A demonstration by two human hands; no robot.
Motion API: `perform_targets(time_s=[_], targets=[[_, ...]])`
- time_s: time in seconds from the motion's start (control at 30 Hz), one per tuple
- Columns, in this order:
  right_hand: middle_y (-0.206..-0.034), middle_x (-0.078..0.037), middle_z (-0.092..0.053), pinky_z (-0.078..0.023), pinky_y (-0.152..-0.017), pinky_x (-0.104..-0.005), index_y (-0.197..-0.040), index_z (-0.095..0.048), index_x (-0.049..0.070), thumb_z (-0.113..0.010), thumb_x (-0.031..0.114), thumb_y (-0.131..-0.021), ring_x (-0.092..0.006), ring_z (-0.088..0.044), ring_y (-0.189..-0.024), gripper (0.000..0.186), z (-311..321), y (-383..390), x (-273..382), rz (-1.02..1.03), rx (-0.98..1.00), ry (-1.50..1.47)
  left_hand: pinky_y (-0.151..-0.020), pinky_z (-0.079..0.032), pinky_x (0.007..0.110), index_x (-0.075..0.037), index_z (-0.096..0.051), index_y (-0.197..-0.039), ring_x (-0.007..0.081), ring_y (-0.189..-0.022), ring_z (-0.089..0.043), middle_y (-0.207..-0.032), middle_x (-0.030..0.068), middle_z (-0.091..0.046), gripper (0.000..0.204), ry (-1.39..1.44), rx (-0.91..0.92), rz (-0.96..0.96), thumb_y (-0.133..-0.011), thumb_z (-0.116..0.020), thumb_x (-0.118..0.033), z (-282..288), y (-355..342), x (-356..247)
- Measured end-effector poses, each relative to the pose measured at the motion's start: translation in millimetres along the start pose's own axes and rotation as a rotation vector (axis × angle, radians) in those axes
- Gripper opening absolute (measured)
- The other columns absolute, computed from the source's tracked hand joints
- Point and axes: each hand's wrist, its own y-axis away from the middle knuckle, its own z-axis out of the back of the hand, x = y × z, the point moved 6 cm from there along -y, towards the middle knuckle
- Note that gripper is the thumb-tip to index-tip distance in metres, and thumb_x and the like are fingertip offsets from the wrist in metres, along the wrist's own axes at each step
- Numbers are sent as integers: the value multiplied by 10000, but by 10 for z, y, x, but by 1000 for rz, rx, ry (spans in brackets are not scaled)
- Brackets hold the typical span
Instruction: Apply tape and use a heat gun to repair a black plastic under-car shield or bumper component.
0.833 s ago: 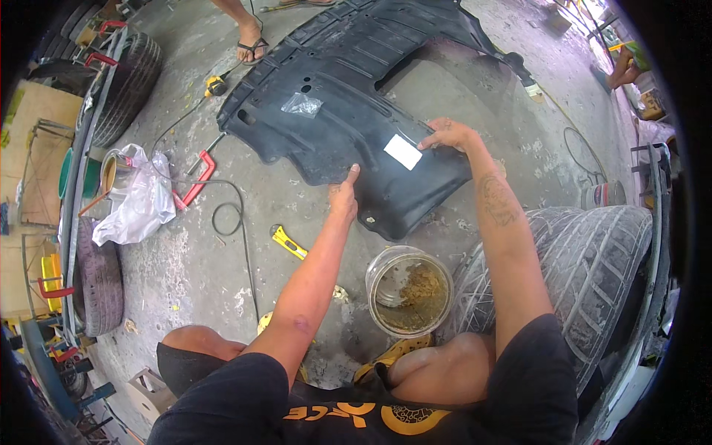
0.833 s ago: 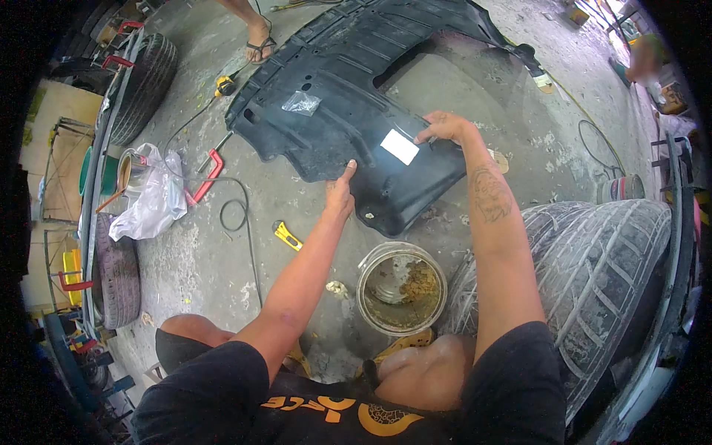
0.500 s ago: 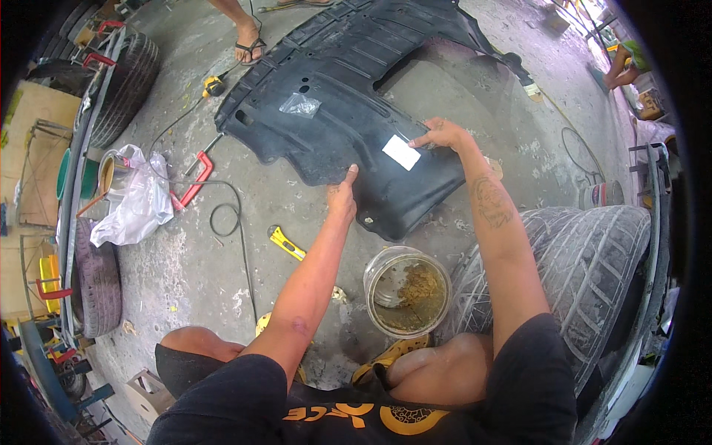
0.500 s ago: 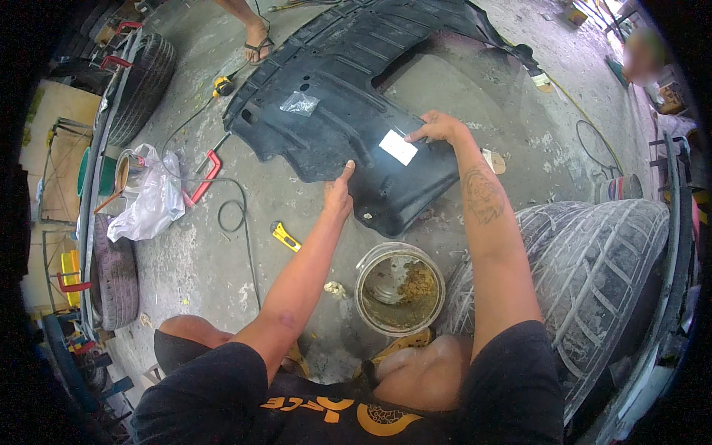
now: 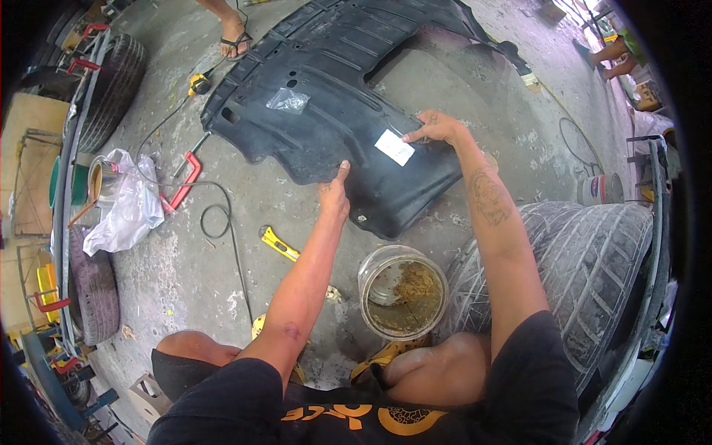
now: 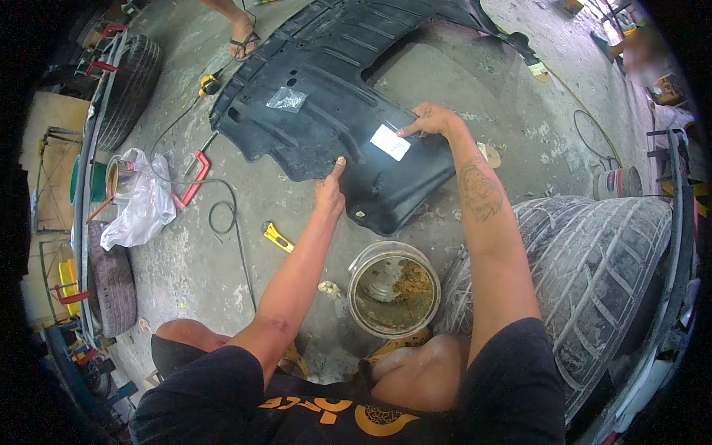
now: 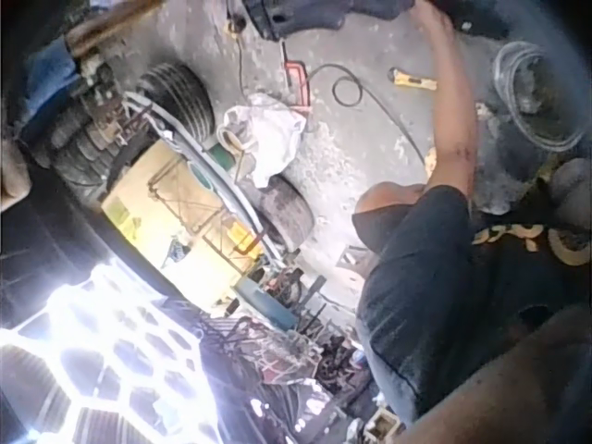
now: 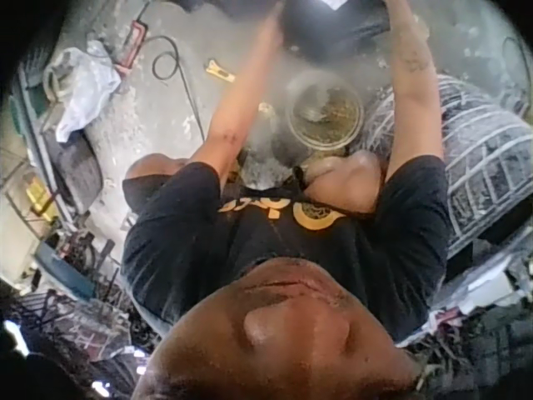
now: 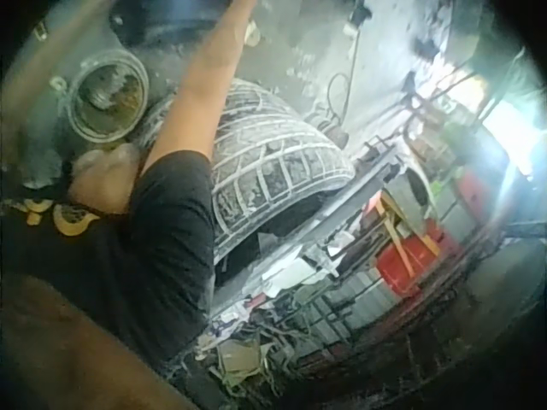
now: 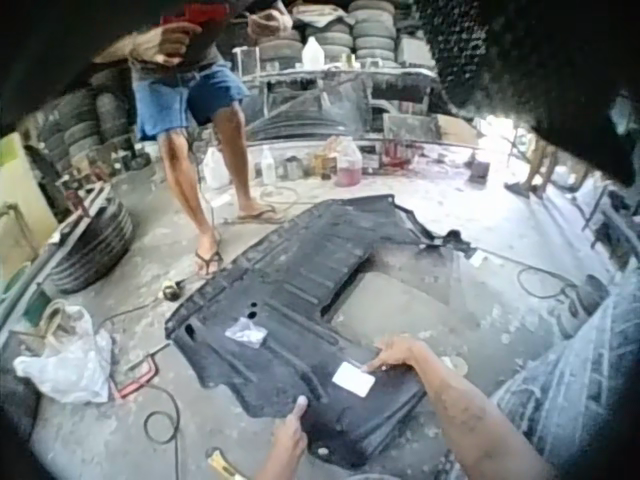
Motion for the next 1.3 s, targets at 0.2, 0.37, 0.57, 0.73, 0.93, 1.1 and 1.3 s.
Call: perform_targets(time_s=[0.2,0.37,0.57,0.73,0.93,1.1,1.3], targets=[[-990,-86,-673,-479,-764,-302,-1035,-685,-13,-898,356,-580,-195,-611,-891,623,-30,27,23,12,-89,-110,-1045,-382,391,-80,-496,-1306,237,-1201,-497,-1276,74,-555,539,-20,7,17,-829,-746,-70,78,-50,2],[-983,-91,-665,-472,-729,-297,-1002,-686,-12,-890,354,-585,-183,-605,-871,592,-14,75,46,51,-38,-106,-1036,-365,346,-39,-522,-1268,214,-1165,-521,-1253,73,-571,482,19,13,8,-834,-732,-48,2,-8,11],[-1087,-105,-648,-468,-821,-305,-1119,-646,-20,-876,373,-608,-211,-595,-987,685,-2,-26,-125,-3,-75,-73,-1019,-385,334,-41,-538,-1251,199,-1158,-523,-1247,70,-575,468,54,30,17,-828,-737,-37,-20,-13,35],[-1223,-99,-570,-422,-944,-319,-1234,-575,5,-843,401,-660,-202,-530,-1113,747,-104,78,37,9,225,-184,-1008,-396,330,-42,-533,-1256,198,-1136,-536,-1227,66,-587,493,26,-6,-6,-814,-750,-28,59,-30,-4],[-1172,-79,-629,-430,-938,-333,-1223,-598,4,-817,282,-717,-208,-555,-1095,618,137,-232,-497,-10,190,-154,-1009,-392,329,-36,-532,-1250,204,-1130,-539,-1223,67,-591,499,30,17,5,-806,-759,-31,-64,-58,130],[-1037,-41,-670,-446,-876,-295,-1159,-638,-9,-780,217,-772,-154,-593,-972,470,-68,45,22,139,244,-257,-1016,-386,333,-27,-528,-1250,211,-1143,-534,-1235,76,-586,504,35,12,-22,-804,-763,-36,187,-173,44],[-1024,-46,-664,-456,-850,-288,-1161,-622,-32,-792,195,-766,-148,-597,-955,486,66,62,-115,104,225,-293,-1036,-370,334,-19,-497,-1281,216,-1175,-517,-1269,89,-565,538,38,9,34,-810,-757,-34,-29,-33,61]])
